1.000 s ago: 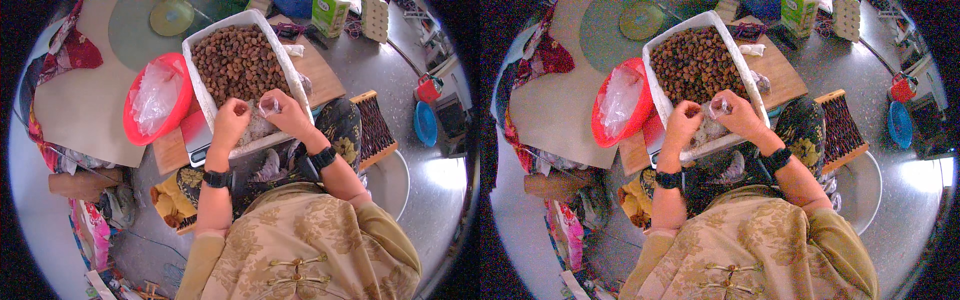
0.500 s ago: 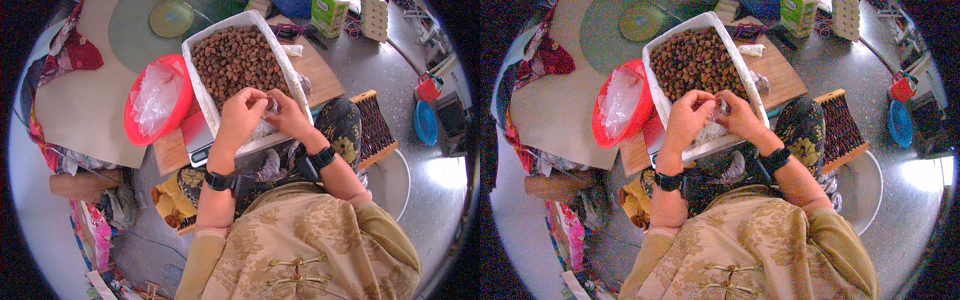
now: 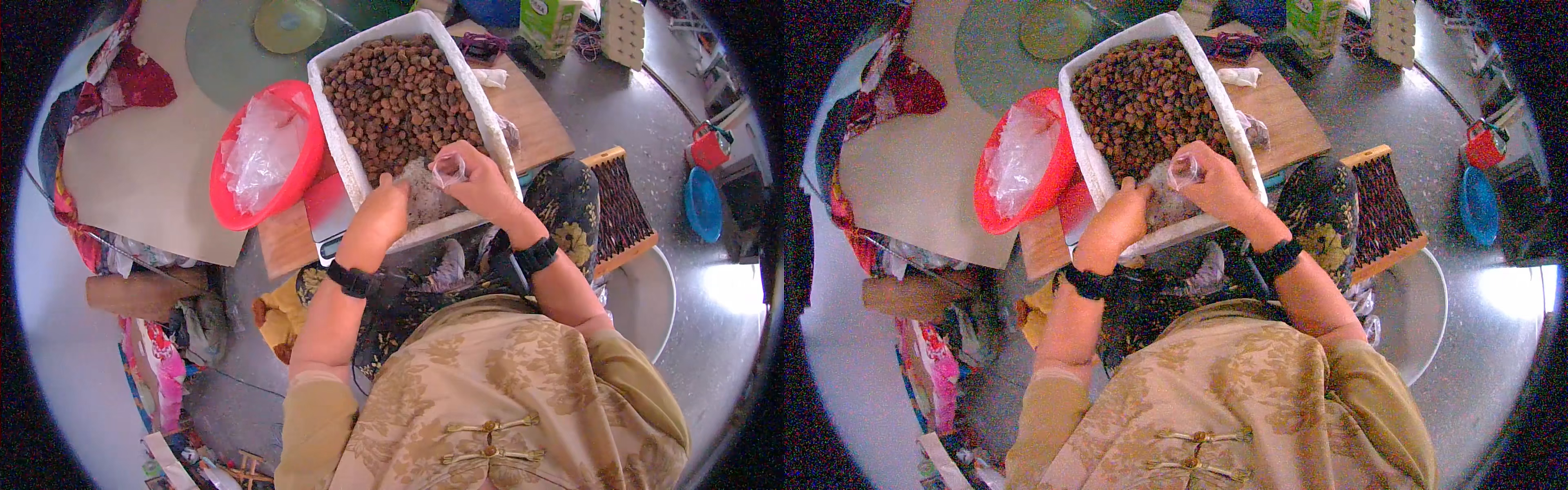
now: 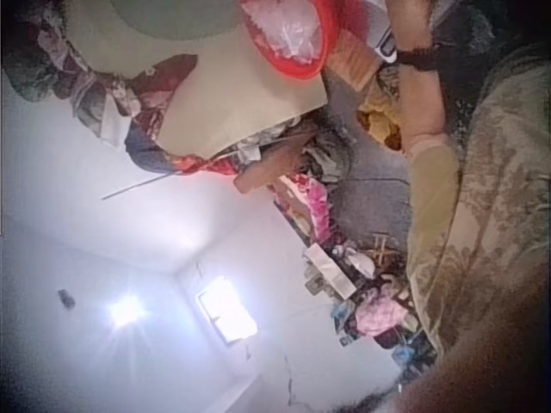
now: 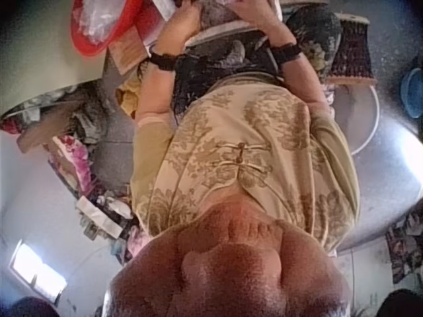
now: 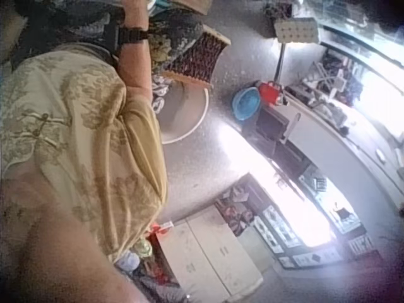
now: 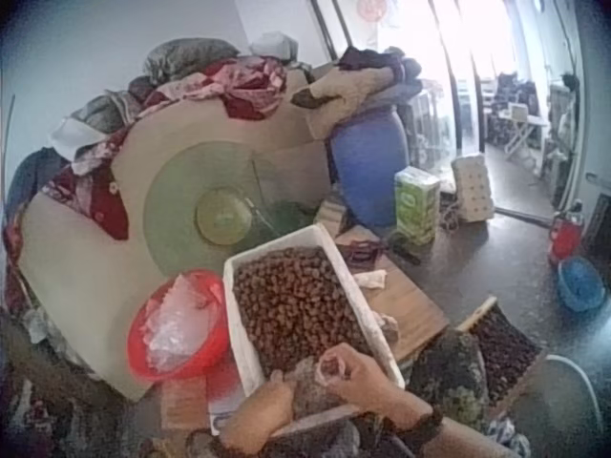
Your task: The person is manually sorting and placing small dried fruits into small plastic bags, then weighing the bags on a digital scale.
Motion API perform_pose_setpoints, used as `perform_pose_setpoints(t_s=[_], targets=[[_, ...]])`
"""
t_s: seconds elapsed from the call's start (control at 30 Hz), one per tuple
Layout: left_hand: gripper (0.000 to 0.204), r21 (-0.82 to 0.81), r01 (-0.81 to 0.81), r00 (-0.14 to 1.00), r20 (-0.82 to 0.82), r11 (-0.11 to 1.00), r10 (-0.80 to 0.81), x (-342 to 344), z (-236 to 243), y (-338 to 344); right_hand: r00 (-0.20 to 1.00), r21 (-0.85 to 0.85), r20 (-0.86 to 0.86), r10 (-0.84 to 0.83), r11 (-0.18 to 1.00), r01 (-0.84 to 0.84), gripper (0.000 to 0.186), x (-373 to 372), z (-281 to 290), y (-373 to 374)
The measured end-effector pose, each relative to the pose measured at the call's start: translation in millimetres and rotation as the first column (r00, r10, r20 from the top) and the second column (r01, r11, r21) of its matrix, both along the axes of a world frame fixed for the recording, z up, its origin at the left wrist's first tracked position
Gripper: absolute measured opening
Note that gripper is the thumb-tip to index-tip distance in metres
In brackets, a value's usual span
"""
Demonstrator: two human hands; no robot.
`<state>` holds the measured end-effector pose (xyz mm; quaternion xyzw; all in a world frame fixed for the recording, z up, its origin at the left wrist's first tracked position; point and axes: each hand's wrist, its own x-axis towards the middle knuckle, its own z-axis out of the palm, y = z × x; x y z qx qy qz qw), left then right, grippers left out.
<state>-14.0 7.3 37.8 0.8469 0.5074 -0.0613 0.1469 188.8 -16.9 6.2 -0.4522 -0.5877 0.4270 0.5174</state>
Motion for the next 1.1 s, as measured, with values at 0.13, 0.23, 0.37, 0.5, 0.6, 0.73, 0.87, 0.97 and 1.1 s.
perform_pose_setpoints(t_s=[0.13,0.23,0.37,0.5,0.6,0.73,0.87,0.97,1.1], targets=[[0.020,0.125,0.013,0.992,0.121,0.992,-0.029,-0.5,-9.2,3.5,0.999,-0.002,0.034,0.008,1.000,-0.008,0.029,1.0,0.4,0.4],[0.027,0.044,-0.010,0.996,0.086,0.999,0.006,3.1,-3.1,7.0,1.000,-0.004,0.025,-0.009,1.000,0.009,0.029,0.0,1.4,0.0],[0.029,0.020,-0.033,0.993,0.116,0.999,0.030,-1.7,-12.4,14.1,0.998,-0.004,0.063,-0.016,1.000,0.016,0.029,0.7,2.0,0.5],[0.023,0.084,-0.045,0.986,0.163,0.995,0.031,-6.7,-25.7,23.5,0.999,-0.002,0.046,-0.016,1.000,0.016,0.028,-0.5,2.3,0.6],[0.017,0.082,-0.046,0.967,0.253,0.996,0.024,-9.0,-25.9,28.6,1.000,-0.026,0.016,-0.004,1.000,0.004,0.028,-1.9,2.2,1.2],[0.009,0.154,-0.116,0.907,0.419,0.981,0.042,-4.7,-6.0,30.0,1.000,-0.030,0.000,0.001,1.000,-0.001,0.032,-0.1,2.4,0.1],[0.011,-0.302,-0.226,0.538,0.754,0.926,0.377,20.1,45.5,20.6,0.998,-0.013,0.060,-0.030,0.999,0.031,0.037,4.2,4.7,-1.3],[0.012,-0.169,-0.182,0.513,0.824,0.969,0.240,35.0,53.9,12.7,0.994,-0.009,0.088,-0.062,0.998,0.063,0.037,-0.7,12.7,-3.1],[0.012,0.035,-0.093,0.575,0.818,0.995,0.025,47.0,39.2,11.4,0.996,-0.005,0.080,-0.046,0.999,0.046,0.039,-1.2,12.0,-2.7]])
